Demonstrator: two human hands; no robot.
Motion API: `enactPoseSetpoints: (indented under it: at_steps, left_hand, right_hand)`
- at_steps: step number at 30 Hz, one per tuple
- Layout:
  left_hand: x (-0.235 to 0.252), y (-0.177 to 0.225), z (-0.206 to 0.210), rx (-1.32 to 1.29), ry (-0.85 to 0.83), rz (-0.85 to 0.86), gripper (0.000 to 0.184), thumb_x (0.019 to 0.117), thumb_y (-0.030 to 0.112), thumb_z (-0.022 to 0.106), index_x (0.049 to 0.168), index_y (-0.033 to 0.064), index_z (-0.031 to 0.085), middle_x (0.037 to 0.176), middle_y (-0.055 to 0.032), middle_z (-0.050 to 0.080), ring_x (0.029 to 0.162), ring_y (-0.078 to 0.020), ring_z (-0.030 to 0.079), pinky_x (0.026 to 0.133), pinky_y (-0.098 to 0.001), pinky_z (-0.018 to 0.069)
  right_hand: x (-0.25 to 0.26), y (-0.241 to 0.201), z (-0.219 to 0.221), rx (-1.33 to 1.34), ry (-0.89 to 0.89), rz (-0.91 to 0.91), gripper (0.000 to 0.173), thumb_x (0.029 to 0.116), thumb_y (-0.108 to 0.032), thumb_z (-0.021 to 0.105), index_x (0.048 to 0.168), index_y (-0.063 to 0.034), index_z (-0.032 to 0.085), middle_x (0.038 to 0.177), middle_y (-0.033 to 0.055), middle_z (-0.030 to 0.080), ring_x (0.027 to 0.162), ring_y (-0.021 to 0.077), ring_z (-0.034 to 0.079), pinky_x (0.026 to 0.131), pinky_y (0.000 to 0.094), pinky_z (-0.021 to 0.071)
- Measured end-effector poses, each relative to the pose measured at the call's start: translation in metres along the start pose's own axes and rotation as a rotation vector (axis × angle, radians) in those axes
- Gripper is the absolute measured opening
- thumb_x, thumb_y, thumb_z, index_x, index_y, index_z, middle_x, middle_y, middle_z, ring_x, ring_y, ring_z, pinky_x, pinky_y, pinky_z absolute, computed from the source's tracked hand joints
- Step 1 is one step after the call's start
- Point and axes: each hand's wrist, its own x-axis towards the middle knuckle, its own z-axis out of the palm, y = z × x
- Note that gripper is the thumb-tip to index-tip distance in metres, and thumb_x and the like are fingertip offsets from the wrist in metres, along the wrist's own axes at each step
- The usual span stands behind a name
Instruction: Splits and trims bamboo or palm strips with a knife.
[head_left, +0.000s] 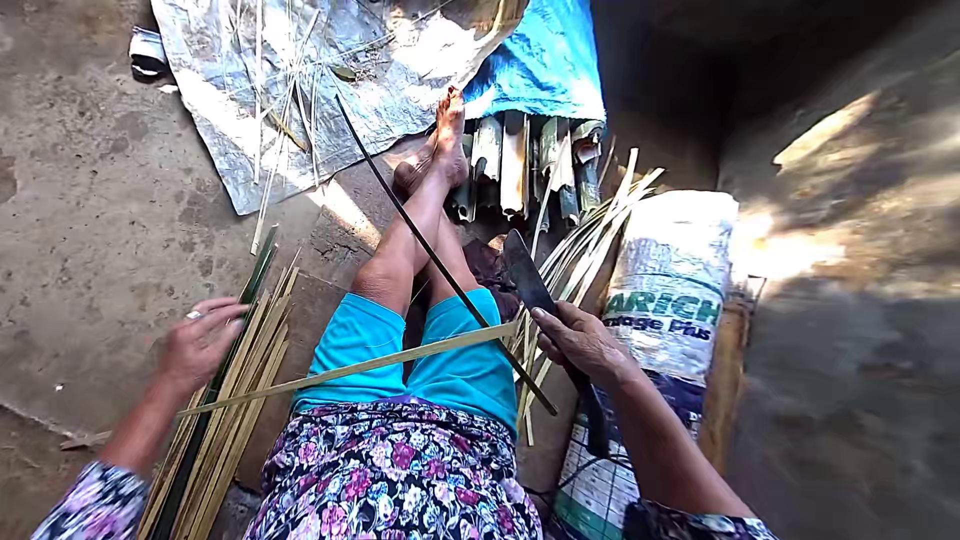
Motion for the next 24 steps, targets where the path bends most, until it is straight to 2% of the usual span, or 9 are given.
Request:
enactPoseSetpoints:
  at_steps: [2,4,8,10,12,13,15,20,24]
  left_hand:
    - [0.129,-0.113,0.056,0.119,0.246,0.987,0.022,0.0987,0.005,0.059,0.102,-0.0103,0.074,0.109,-0.0293,0.07,0.112,-0.0385,0.065,0.107,-0.0431,0.0457]
    - [0.196,-0.109,0.101,0.227,0.266,1.283,0.017,0.0941,0.019,0.068,0.097,0.007,0.08,0.116,-0.0192,0.071,0.12,-0.0399,0.062,0.106,-0.0582,0.045]
    - [0.201,-0.023,0.178,0.848,0.018,1.169,0.021,0.0936,0.023,0.07,0.096,0.0036,0.077,0.121,-0.0181,0.068,0.125,-0.04,0.056,0.113,-0.0624,0.0319]
    - [0.189,0.005,0.2,1.119,-0.206,0.864,0.029,0.1002,0.011,0.056,0.121,-0.005,0.068,0.143,-0.0201,0.056,0.141,-0.038,0.044,0.123,-0.0583,0.0156]
    - [0.165,0.031,0.202,1.165,-0.322,0.518,0.041,0.1064,0.003,0.04,0.146,-0.0041,0.047,0.158,-0.0152,0.041,0.148,-0.0281,0.037,0.124,-0.0425,0.0227]
    - [0.167,0.015,0.213,0.968,-0.125,0.577,0.037,0.1048,-0.002,0.038,0.137,-0.0066,0.056,0.147,-0.0172,0.054,0.138,-0.0281,0.05,0.118,-0.0397,0.0353]
    - [0.166,0.022,0.207,1.081,-0.277,0.592,0.043,0.1058,-0.004,0.03,0.146,-0.011,0.045,0.159,-0.0219,0.039,0.151,-0.0316,0.032,0.125,-0.0427,0.0178]
    - [0.184,0.007,0.161,0.817,-0.608,0.943,0.028,0.1005,0.024,0.062,0.104,-0.0003,0.074,0.108,-0.0226,0.069,0.11,-0.0414,0.064,0.097,-0.0647,0.0446]
    - [0.197,0.014,0.039,0.126,-0.427,0.825,0.015,0.0982,0.005,0.058,0.097,-0.005,0.07,0.091,-0.0075,0.069,0.087,-0.0122,0.064,0.087,-0.0362,0.0527]
  right_hand:
    - [-0.005,0.001,0.004,0.053,0.026,-0.03,0.023,0.1081,-0.026,0.052,0.116,-0.0051,0.056,0.07,-0.0023,0.056,0.054,0.0046,0.056,0.052,0.0203,0.0508]
    - [-0.012,0.005,0.004,0.096,0.047,-0.055,0.021,0.1071,-0.026,0.053,0.114,-0.0066,0.057,0.07,-0.0032,0.057,0.054,0.0043,0.057,0.053,0.0198,0.052]
    - [-0.03,0.016,-0.002,0.134,0.084,-0.127,0.021,0.1043,-0.026,0.053,0.112,-0.0079,0.057,0.067,-0.0059,0.057,0.052,0.0032,0.057,0.05,0.0194,0.0514]
    - [-0.041,0.023,-0.005,0.154,0.105,-0.137,0.022,0.1024,-0.029,0.054,0.111,-0.0089,0.058,0.066,-0.0074,0.056,0.051,0.0029,0.056,0.049,0.0192,0.0509]
    - [-0.053,0.03,-0.005,0.17,0.124,-0.13,0.024,0.1009,-0.03,0.054,0.112,-0.0092,0.059,0.064,-0.0086,0.056,0.05,0.0022,0.055,0.049,0.0183,0.0501]
    - [-0.058,0.035,-0.005,0.175,0.133,-0.126,0.025,0.1,-0.03,0.055,0.112,-0.0091,0.06,0.064,-0.0087,0.056,0.05,0.0023,0.055,0.049,0.0183,0.0496]
    - [-0.063,0.044,-0.005,0.185,0.138,-0.117,0.024,0.0989,-0.029,0.054,0.112,-0.0097,0.06,0.063,-0.0098,0.056,0.05,0.0009,0.055,0.048,0.0173,0.0494]
    - [-0.068,0.056,-0.005,0.227,0.088,-0.08,0.024,0.1004,-0.026,0.053,0.114,-0.0075,0.06,0.066,-0.0079,0.059,0.052,0.0027,0.058,0.051,0.02,0.0527]
    - [-0.073,0.05,-0.002,0.373,-0.061,-0.077,0.033,0.0978,-0.022,0.054,0.126,-0.0054,0.057,0.07,-0.0041,0.067,0.056,0.0094,0.067,0.056,0.0274,0.0613]
